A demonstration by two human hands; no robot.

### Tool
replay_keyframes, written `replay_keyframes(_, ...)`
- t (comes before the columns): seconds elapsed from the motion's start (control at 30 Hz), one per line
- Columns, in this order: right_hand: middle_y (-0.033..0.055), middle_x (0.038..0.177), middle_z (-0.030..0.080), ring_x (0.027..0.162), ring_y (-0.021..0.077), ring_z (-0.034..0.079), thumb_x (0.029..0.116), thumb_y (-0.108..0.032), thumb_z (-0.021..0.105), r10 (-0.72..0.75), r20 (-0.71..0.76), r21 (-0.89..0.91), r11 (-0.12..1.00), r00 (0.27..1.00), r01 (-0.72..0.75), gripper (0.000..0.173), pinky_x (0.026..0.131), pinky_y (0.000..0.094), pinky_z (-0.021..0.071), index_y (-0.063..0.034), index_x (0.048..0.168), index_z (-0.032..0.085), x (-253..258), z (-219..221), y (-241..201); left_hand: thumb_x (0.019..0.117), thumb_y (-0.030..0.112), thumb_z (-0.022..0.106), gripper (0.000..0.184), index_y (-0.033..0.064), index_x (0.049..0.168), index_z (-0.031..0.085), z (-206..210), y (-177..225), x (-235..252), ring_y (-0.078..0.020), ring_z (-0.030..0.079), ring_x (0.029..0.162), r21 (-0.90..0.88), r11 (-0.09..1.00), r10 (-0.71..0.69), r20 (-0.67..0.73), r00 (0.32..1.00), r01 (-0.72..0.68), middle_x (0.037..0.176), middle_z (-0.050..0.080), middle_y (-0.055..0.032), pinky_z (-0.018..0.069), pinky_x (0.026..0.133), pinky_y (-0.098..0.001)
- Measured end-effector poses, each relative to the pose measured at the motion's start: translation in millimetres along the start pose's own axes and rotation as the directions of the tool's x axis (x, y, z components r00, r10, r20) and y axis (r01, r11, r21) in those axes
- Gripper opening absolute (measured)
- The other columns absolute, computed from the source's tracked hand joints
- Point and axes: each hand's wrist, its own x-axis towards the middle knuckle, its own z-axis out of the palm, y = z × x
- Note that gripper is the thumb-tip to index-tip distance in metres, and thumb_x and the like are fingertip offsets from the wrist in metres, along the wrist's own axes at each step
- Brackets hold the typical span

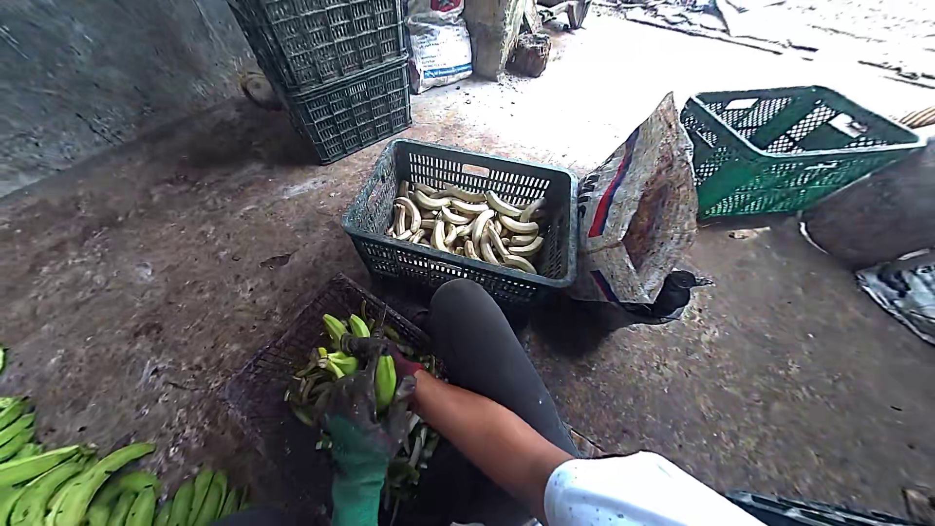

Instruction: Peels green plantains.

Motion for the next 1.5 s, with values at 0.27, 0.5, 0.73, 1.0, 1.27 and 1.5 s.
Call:
replay_keyframes(0.27,0.0227,0.125,0.064,0.113,0.0337,0.064,0.0937,-0.032,0.072,0.325,-0.262,0.216,0.938,0.909,-0.273,0.056,0.096,0.0524,0.0526,0.0028,0.134,0.058,14.1,4.6,5.3,0.0934,0.055,0.066,0.062,0.001,0.123,0.062,-78.9,47.0,-14.0,0.0066,0.06,0.098,-0.364,0.925,-0.178,-0.167,0.97,0.107,0.105,0.067,-0.0002,0.0508,0.09,-0.0159)
replay_keyframes(0.5,0.0095,0.093,0.064,0.079,0.0194,0.064,0.1002,-0.022,0.063,0.171,-0.007,0.617,0.776,0.985,-0.13,0.024,0.069,0.0391,0.0561,-0.0034,0.115,0.062,9.9,11.3,-13.0,0.0755,0.06,0.076,0.113,-0.0005,0.158,0.028,-78.1,-14.8,3.4,-0.0385,0.05,0.136,0.016,0.816,-0.565,0.234,0.791,0.577,0.15,0.048,-0.0258,0.0404,0.112,-0.0553)
replay_keyframes(0.73,-0.0016,0.068,0.06,0.053,0.0058,0.057,0.1099,-0.026,0.031,-0.013,0.492,0.437,0.869,0.871,-0.233,0.034,0.048,0.0212,0.0482,-0.0126,0.092,0.057,-20.5,5.0,-25.2,0.077,0.058,0.07,0.087,0.0078,0.146,0.055,-38.8,-41.1,-2.9,-0.0543,0.029,0.146,0.374,0.901,-0.294,0.156,0.943,0.219,0.154,0.045,-0.0221,0.0149,0.114,-0.074)
replay_keyframes(1.0,-0.0029,0.068,0.062,0.054,0.0041,0.058,0.1095,-0.027,0.027,-0.035,0.582,0.38,0.895,0.813,-0.234,0.037,0.048,0.0199,0.0491,-0.0149,0.092,0.057,-17.8,8.6,-21.0,0.0768,0.053,0.076,0.091,0.0058,0.15,0.049,-46.6,-37.1,-3.7,-0.0496,0.038,0.143,0.331,0.901,-0.356,0.197,0.914,0.279,0.147,0.054,-0.022,0.0156,0.117,-0.0685)
replay_keyframes(1.27,0.0165,0.1,0.067,0.086,0.0237,0.066,0.0956,-0.022,0.069,0.061,-0.187,0.232,0.973,0.98,-0.016,0.04,0.077,0.0439,0.057,0.0032,0.125,0.059,9.8,0.8,-37.8,0.0885,0.042,0.071,0.064,-0.0062,0.13,0.063,-56.5,-10.9,-12.4,-0.0424,0.07,0.096,0.206,0.874,-0.47,0.135,0.872,0.439,0.103,0.072,-0.026,0.0537,0.09,-0.0593)
replay_keyframes(1.5,0.0052,0.081,0.064,0.07,0.0129,0.063,0.1064,-0.018,0.048,-0.117,-0.018,0.455,0.883,0.993,0.112,0.021,0.063,0.0298,0.0553,-0.002,0.105,0.061,8.4,-18.2,-42.5,0.0808,0.06,0.072,0.095,-0.0013,0.148,0.047,-85.3,-18.9,1.6,-0.038,0.06,0.122,0.008,0.892,-0.434,0.296,0.851,0.452,0.135,0.06,-0.0246,0.048,0.103,-0.0564)
